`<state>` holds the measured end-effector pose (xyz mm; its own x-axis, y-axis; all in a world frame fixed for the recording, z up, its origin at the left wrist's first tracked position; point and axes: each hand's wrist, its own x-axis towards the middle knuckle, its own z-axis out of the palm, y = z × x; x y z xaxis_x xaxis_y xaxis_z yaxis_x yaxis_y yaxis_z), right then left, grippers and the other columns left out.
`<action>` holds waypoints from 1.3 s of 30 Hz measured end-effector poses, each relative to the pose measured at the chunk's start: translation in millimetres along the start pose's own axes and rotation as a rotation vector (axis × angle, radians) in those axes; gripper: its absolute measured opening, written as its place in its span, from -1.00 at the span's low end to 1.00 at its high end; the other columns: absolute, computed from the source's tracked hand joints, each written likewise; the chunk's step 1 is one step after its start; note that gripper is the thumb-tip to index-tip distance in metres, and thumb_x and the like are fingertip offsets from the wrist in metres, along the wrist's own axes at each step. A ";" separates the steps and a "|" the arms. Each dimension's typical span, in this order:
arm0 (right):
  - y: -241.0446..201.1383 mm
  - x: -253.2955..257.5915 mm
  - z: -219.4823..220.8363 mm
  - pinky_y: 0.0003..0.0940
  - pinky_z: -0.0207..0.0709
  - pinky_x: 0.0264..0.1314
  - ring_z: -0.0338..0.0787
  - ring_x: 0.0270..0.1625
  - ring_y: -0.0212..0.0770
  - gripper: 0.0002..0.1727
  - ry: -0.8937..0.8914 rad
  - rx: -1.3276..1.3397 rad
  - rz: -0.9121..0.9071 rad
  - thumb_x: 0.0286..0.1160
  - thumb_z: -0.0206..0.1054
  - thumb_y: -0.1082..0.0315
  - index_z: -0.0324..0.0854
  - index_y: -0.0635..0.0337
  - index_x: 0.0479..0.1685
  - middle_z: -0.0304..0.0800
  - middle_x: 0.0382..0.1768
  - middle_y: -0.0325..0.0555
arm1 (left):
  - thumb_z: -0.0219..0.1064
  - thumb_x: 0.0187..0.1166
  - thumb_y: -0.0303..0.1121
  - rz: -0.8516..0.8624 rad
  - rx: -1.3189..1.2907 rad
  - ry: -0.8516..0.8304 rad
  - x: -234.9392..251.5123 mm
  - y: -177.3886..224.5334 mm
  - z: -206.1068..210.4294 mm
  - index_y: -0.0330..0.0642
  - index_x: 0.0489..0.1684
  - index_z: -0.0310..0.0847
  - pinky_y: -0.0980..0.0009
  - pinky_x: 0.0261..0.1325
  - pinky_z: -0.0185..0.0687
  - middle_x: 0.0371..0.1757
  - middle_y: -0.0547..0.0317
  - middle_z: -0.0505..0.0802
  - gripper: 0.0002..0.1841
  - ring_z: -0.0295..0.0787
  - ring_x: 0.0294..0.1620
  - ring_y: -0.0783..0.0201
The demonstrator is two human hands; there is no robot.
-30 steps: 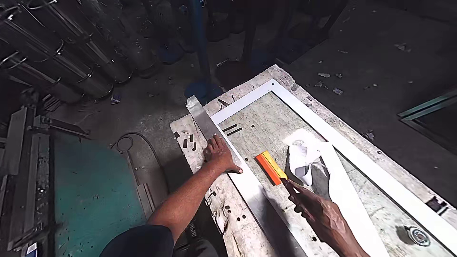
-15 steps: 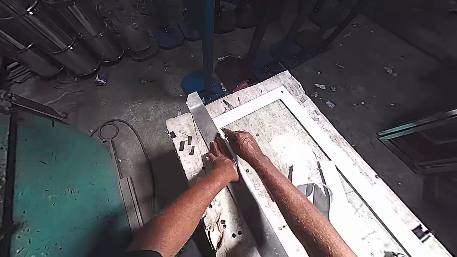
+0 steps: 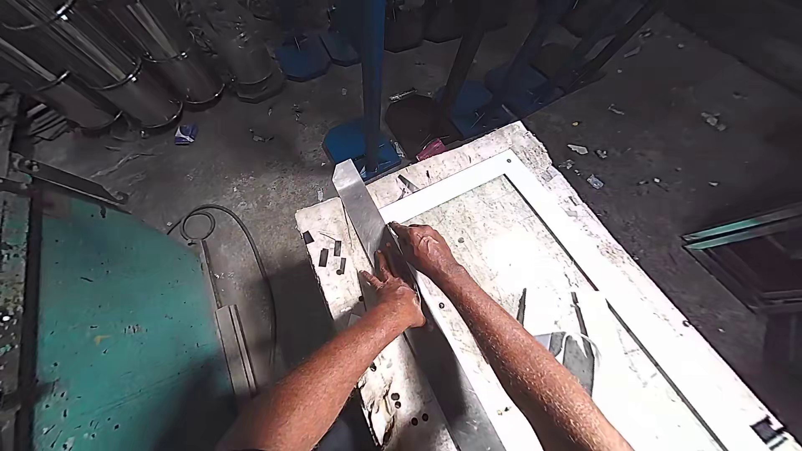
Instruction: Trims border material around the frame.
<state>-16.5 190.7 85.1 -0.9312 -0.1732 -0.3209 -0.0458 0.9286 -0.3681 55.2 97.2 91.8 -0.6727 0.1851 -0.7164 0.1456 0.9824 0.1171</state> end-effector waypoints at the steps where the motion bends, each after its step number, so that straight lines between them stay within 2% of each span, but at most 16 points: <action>1: -0.3 0.7 0.7 0.18 0.64 0.26 0.82 0.25 0.14 -0.51 -0.004 0.001 -0.003 0.77 0.05 0.20 0.55 -0.16 0.63 0.84 0.19 0.07 | 0.72 -0.25 0.31 -0.001 0.001 0.007 0.2 0.0 0.6 -0.34 0.89 -0.62 -0.78 0.53 -0.48 0.84 -0.35 -0.67 0.71 -0.88 0.84 -0.47; 4: -2.3 2.5 1.8 0.18 0.64 0.26 0.81 0.25 0.15 -0.52 -0.009 -0.011 -0.014 0.77 0.06 0.21 0.56 -0.14 0.62 0.84 0.18 0.09 | 0.70 -0.26 0.36 0.006 0.016 0.021 2.1 -1.1 2.5 -0.33 0.88 -0.66 -0.80 0.51 -0.47 0.84 -0.36 -0.67 0.74 -0.86 0.84 -0.49; 8: -1.2 6.2 3.3 0.18 0.65 0.24 0.82 0.22 0.15 -0.57 0.000 -0.007 -0.055 0.76 0.08 0.24 0.65 -0.02 0.49 0.84 0.14 0.11 | 0.67 -0.39 0.44 -0.005 0.052 0.051 7.1 -1.9 8.3 -0.33 0.88 -0.69 -0.68 0.62 -0.48 0.84 -0.36 -0.65 0.81 -0.80 0.86 -0.47; 10: -0.8 8.1 2.6 0.18 0.64 0.26 0.82 0.23 0.16 -0.59 -0.018 -0.013 -0.081 0.75 0.10 0.25 0.66 0.04 0.45 0.85 0.12 0.12 | 0.66 -0.36 0.44 0.007 0.067 0.059 5.4 -1.2 7.3 -0.37 0.88 -0.66 -0.61 0.67 -0.49 0.85 -0.39 -0.59 0.79 -0.75 0.87 -0.47; 14: -0.2 11.8 0.6 0.22 0.66 0.13 0.84 0.12 0.18 -0.64 -0.041 -0.028 -0.118 0.67 0.20 0.27 0.70 0.10 0.33 0.86 -0.02 0.14 | 0.64 -0.31 0.46 0.005 0.115 0.041 3.6 1.1 2.8 -0.41 0.87 -0.63 -0.57 0.69 -0.45 0.86 -0.42 -0.55 0.76 -0.72 0.88 -0.46; 20: 0.7 11.2 -3.7 0.21 0.66 0.01 0.84 0.03 0.17 -0.75 -0.044 -0.018 -0.154 0.62 0.27 0.26 0.74 0.13 0.10 0.84 -0.14 0.11 | 0.62 -0.32 0.48 0.002 0.140 0.022 4.9 1.7 1.9 -0.43 0.87 -0.60 -0.52 0.72 -0.47 0.85 -0.47 -0.52 0.76 -0.68 0.88 -0.48; 25: 12.3 -4.3 1.9 0.21 0.67 -0.03 0.86 -0.02 0.14 -0.77 -0.044 -0.003 -0.168 0.60 0.26 0.27 0.77 0.10 0.02 0.85 -0.18 0.06 | 0.61 -0.30 0.49 0.012 0.139 0.016 5.6 1.2 3.9 -0.41 0.88 -0.57 -0.51 0.72 -0.55 0.85 -0.47 -0.54 0.75 -0.72 0.87 -0.47; 26: 13.9 -10.6 2.3 0.22 0.66 -0.01 0.85 0.00 0.15 -0.76 -0.063 -0.005 -0.156 0.64 0.21 0.26 0.76 0.11 0.02 0.85 -0.17 0.07 | 0.61 -0.26 0.46 0.020 0.135 0.005 5.6 1.5 2.9 -0.42 0.88 -0.57 -0.52 0.72 -0.57 0.85 -0.48 -0.54 0.72 -0.74 0.87 -0.48; 29: 20.3 -35.2 4.7 0.24 0.65 0.08 0.85 0.09 0.17 -0.64 -0.113 0.005 -0.119 0.74 0.10 0.23 0.74 0.06 0.27 0.86 -0.08 0.10 | 0.62 -0.18 0.39 0.027 0.135 -0.012 5.8 1.7 1.7 -0.39 0.88 -0.60 -0.52 0.71 -0.60 0.85 -0.44 -0.58 0.67 -0.80 0.85 -0.48; 31: 23.1 -53.5 8.8 0.25 0.65 0.05 0.85 0.08 0.18 -0.65 -0.117 0.026 -0.105 0.77 0.06 0.19 0.73 0.08 0.20 0.86 -0.07 0.10 | 0.65 -0.18 0.36 0.027 0.113 0.003 5.4 0.6 2.4 -0.36 0.90 -0.54 -0.49 0.73 -0.58 0.84 -0.42 -0.61 0.65 -0.80 0.86 -0.45; 34: 24.3 -77.5 11.7 0.22 0.65 0.13 0.83 0.14 0.19 -0.60 -0.143 0.035 -0.096 0.77 0.06 0.23 0.65 0.03 0.42 0.83 0.03 0.12 | 0.66 -0.17 0.35 0.020 0.091 0.020 6.6 -0.7 4.2 -0.37 0.90 -0.52 -0.43 0.76 -0.60 0.84 -0.41 -0.63 0.64 -0.82 0.87 -0.41; 35: 24.4 -85.1 12.3 0.23 0.64 0.16 0.82 0.17 0.20 -0.57 -0.160 0.039 -0.089 0.77 0.04 0.24 0.62 0.02 0.49 0.82 0.06 0.14 | 0.67 -0.17 0.34 0.014 0.083 0.026 7.1 -1.3 5.9 -0.40 0.88 -0.58 -0.41 0.77 -0.59 0.83 -0.41 -0.64 0.67 -0.81 0.87 -0.40; 37: 27.8 -97.1 13.8 0.24 0.63 0.17 0.82 0.18 0.21 -0.55 -0.174 0.044 -0.086 0.76 0.01 0.25 0.59 0.00 0.53 0.82 0.09 0.15 | 0.69 -0.18 0.30 0.007 0.078 0.049 9.1 -0.9 6.8 -0.46 0.85 -0.66 -0.39 0.79 -0.53 0.83 -0.44 -0.63 0.70 -0.77 0.88 -0.40; 39: 33.0 -110.2 17.6 0.23 0.63 0.16 0.82 0.17 0.20 -0.53 -0.173 0.057 -0.096 0.73 0.01 0.27 0.58 -0.02 0.55 0.83 0.08 0.15 | 0.72 -0.19 0.25 -0.003 0.080 0.061 8.8 1.7 6.3 -0.51 0.84 -0.63 -0.40 0.79 -0.45 0.83 -0.48 -0.58 0.70 -0.71 0.89 -0.42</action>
<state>90.9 234.7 93.0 -0.8473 -0.3180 -0.4253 -0.1059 0.8860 -0.4515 54.0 100.4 81.3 -0.7157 0.1852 -0.6734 0.1991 0.9783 0.0575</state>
